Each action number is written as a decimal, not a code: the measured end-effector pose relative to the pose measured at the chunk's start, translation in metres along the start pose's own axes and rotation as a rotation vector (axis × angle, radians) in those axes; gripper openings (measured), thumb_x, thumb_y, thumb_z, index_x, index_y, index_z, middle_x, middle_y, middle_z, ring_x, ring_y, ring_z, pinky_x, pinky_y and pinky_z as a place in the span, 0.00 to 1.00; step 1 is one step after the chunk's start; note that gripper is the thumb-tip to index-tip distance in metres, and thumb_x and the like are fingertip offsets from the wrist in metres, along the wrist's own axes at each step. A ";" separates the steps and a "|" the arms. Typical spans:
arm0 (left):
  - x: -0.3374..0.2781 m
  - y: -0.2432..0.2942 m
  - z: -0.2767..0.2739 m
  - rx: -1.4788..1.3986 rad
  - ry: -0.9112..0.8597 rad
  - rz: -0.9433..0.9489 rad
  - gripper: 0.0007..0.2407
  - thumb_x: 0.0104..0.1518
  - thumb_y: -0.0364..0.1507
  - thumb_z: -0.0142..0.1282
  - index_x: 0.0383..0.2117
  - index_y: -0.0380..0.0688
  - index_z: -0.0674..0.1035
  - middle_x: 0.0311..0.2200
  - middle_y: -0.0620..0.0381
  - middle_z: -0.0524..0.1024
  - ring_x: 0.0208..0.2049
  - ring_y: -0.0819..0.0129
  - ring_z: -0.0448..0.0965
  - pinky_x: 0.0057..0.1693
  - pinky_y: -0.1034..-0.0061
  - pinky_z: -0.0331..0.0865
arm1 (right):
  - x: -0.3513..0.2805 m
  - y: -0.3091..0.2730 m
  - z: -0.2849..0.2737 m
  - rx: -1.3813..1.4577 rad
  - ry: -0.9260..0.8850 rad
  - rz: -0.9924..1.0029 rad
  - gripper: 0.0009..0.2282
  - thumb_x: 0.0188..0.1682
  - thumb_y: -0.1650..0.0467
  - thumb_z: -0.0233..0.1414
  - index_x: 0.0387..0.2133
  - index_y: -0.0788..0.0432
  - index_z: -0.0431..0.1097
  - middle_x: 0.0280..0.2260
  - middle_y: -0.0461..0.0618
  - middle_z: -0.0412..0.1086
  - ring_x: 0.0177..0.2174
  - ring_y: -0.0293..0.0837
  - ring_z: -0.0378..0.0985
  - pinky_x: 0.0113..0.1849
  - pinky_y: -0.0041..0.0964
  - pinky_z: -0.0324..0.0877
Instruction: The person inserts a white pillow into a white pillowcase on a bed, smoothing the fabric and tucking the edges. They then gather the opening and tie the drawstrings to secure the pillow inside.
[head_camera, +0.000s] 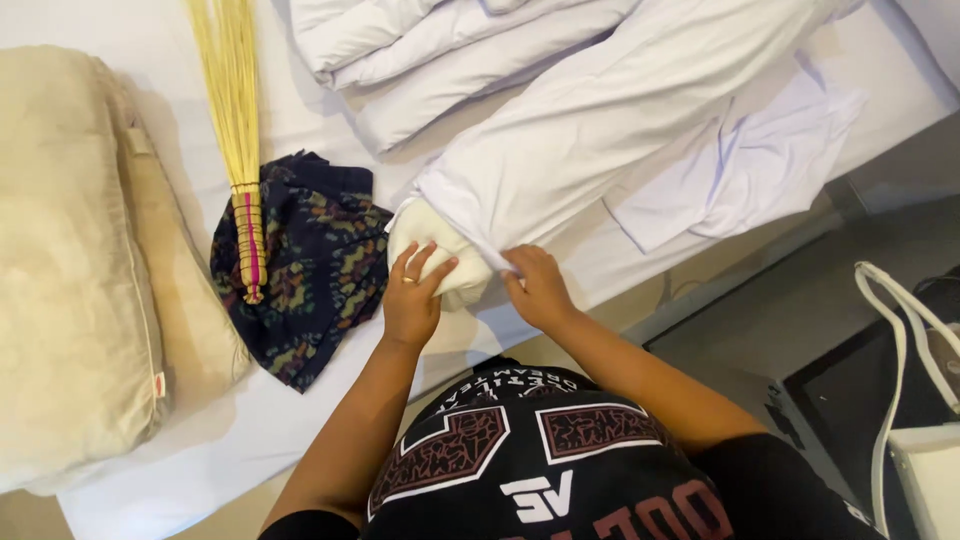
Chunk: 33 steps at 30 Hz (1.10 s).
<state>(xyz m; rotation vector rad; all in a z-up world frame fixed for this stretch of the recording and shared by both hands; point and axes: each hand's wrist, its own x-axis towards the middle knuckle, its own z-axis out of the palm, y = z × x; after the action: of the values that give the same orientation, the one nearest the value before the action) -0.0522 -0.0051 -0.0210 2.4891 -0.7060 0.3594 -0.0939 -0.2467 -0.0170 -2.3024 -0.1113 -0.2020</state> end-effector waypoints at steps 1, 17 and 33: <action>0.000 0.012 -0.009 0.003 0.010 -0.001 0.18 0.59 0.30 0.52 0.52 0.75 0.80 0.60 0.65 0.72 0.65 0.54 0.66 0.64 0.59 0.66 | 0.009 -0.021 -0.019 -0.002 0.000 -0.010 0.11 0.49 0.70 0.54 0.44 0.57 0.74 0.37 0.54 0.73 0.44 0.57 0.76 0.46 0.51 0.68; -0.041 0.012 -0.008 -0.573 -0.085 -0.865 0.16 0.65 0.32 0.51 0.60 0.53 0.75 0.58 0.45 0.73 0.64 0.46 0.66 0.68 0.53 0.57 | -0.032 -0.022 -0.068 -0.083 0.134 -0.072 0.07 0.44 0.69 0.61 0.36 0.48 0.76 0.35 0.44 0.70 0.39 0.49 0.74 0.44 0.44 0.68; -0.113 -0.023 0.075 0.190 -0.314 0.329 0.21 0.56 0.39 0.52 0.56 0.48 0.77 0.58 0.57 0.75 0.68 0.51 0.60 0.75 0.50 0.31 | -0.049 -0.088 0.035 -0.062 -0.096 -0.187 0.07 0.45 0.73 0.57 0.36 0.55 0.77 0.31 0.51 0.75 0.36 0.55 0.78 0.43 0.47 0.70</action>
<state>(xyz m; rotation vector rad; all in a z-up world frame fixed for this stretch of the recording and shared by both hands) -0.1251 0.0167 -0.1356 2.6367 -1.2707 0.1557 -0.1506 -0.1620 0.0151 -2.3633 -0.3754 -0.1921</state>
